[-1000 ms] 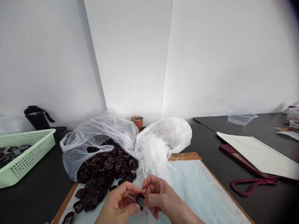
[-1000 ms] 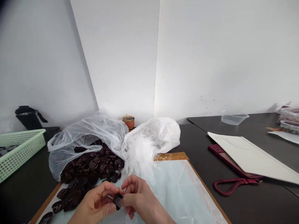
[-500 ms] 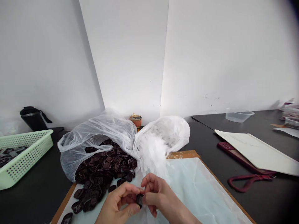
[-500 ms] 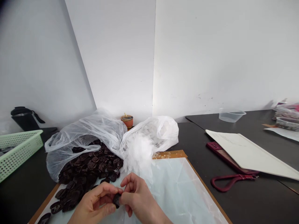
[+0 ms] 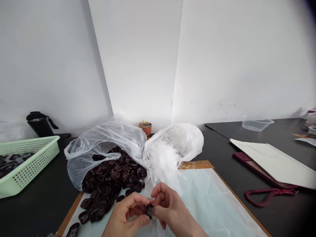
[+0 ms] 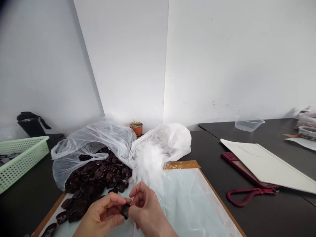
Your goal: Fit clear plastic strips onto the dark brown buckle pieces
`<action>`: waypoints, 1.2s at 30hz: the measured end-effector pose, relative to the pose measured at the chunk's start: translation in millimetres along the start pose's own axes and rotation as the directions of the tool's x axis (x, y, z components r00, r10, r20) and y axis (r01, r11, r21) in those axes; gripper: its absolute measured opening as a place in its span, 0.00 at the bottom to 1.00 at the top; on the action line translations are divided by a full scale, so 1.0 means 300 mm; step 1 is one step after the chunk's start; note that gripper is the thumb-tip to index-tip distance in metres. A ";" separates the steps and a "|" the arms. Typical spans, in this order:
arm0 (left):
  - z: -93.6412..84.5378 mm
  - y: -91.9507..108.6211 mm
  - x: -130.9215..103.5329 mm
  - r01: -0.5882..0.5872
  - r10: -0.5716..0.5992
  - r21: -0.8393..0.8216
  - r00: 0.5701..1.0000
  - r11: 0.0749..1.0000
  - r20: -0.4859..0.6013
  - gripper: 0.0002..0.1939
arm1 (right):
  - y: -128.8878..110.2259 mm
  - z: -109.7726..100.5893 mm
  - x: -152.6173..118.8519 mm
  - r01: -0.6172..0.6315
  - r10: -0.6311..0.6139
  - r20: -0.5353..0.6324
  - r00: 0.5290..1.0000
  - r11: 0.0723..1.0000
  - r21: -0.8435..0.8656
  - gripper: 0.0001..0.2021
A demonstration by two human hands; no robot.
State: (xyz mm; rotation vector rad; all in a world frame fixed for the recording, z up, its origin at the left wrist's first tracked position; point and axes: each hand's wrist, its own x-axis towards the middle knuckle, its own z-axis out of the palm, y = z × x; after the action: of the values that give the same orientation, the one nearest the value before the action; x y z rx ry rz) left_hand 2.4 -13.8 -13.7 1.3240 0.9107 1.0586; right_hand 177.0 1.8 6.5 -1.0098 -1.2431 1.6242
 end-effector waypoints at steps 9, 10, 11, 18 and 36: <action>0.005 0.011 -0.007 0.018 -0.017 0.033 1.000 0.999 -0.026 0.10 | 0.002 -0.001 0.001 0.008 -0.007 0.034 0.999 1.000 -0.006 0.10; 0.005 0.011 -0.007 0.023 -0.021 0.041 0.999 0.999 -0.030 0.10 | 0.004 -0.002 0.000 0.014 -0.014 0.038 0.999 1.000 0.001 0.10; 0.004 0.012 -0.006 0.027 -0.025 0.051 0.999 0.998 -0.029 0.10 | 0.005 -0.002 0.000 0.021 -0.022 0.042 0.999 1.000 0.008 0.10; 0.002 0.059 -0.009 0.099 -0.098 -0.022 0.994 0.995 0.043 0.11 | -0.010 -0.005 -0.008 0.026 -0.025 0.040 0.999 0.999 -0.032 0.11; 0.008 0.051 0.009 0.035 -0.066 -0.193 0.986 0.981 -0.154 0.14 | -0.022 0.000 -0.024 0.229 -0.202 0.112 0.973 0.902 -0.366 0.20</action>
State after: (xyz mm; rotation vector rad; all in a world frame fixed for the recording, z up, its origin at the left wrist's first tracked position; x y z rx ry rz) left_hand 4.3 -12.6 1.9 1.0648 0.9323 1.1940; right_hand 180.2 -4.0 13.9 -1.0051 -1.6982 1.2850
